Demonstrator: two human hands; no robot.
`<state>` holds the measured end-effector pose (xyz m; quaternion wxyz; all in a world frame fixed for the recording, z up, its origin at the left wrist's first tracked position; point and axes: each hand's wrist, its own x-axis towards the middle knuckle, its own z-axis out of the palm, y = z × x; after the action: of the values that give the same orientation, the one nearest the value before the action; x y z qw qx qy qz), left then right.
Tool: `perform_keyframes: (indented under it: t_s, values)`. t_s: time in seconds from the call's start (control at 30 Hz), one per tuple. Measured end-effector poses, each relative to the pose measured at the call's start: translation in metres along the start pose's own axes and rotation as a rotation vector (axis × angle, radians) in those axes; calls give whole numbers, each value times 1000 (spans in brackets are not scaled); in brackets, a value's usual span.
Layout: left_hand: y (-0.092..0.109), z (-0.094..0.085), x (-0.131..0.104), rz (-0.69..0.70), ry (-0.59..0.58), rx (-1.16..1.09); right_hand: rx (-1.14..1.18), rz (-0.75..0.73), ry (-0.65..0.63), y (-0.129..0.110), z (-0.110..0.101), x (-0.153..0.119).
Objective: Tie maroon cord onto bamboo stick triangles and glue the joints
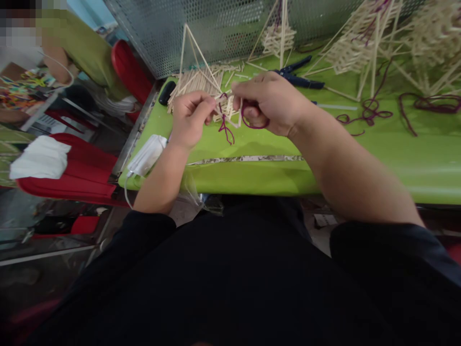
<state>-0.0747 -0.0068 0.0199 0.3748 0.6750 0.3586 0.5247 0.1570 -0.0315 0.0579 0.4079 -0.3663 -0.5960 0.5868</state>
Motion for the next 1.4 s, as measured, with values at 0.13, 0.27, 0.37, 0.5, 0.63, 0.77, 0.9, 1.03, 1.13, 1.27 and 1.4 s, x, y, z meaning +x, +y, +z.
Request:
perform_keyframes:
  t_s: [0.13,0.27,0.37,0.5,0.63,0.77,0.9,1.03,1.13,1.27,1.4]
  values:
    - [-3,0,2,22,4,-104,50,-86,95,6,-4,5]
    - [-2,-1,2,-46,32,-147,38,-164,117,11,-6,10]
    - [0,0,1,-62,20,-189,22,-176,94,11,1,8]
    - [-2,2,1,-66,7,-215,23,-199,63,13,13,5]
    - [-7,2,2,-81,-2,-152,-10,-204,71,18,16,6]
    - [-10,2,3,-61,-22,-147,-24,-168,92,19,16,6]
    - [-11,2,3,-53,-43,-135,-11,-151,84,17,16,4]
    - [-11,0,4,-62,-23,-163,41,-143,38,15,9,4]
    - [-7,-1,3,-78,27,-196,71,-105,28,11,-5,7]
    - [-1,-2,3,-98,24,-291,75,-31,22,1,-25,9]
    - [-3,-1,4,-95,15,-356,71,-30,48,-8,-32,5]
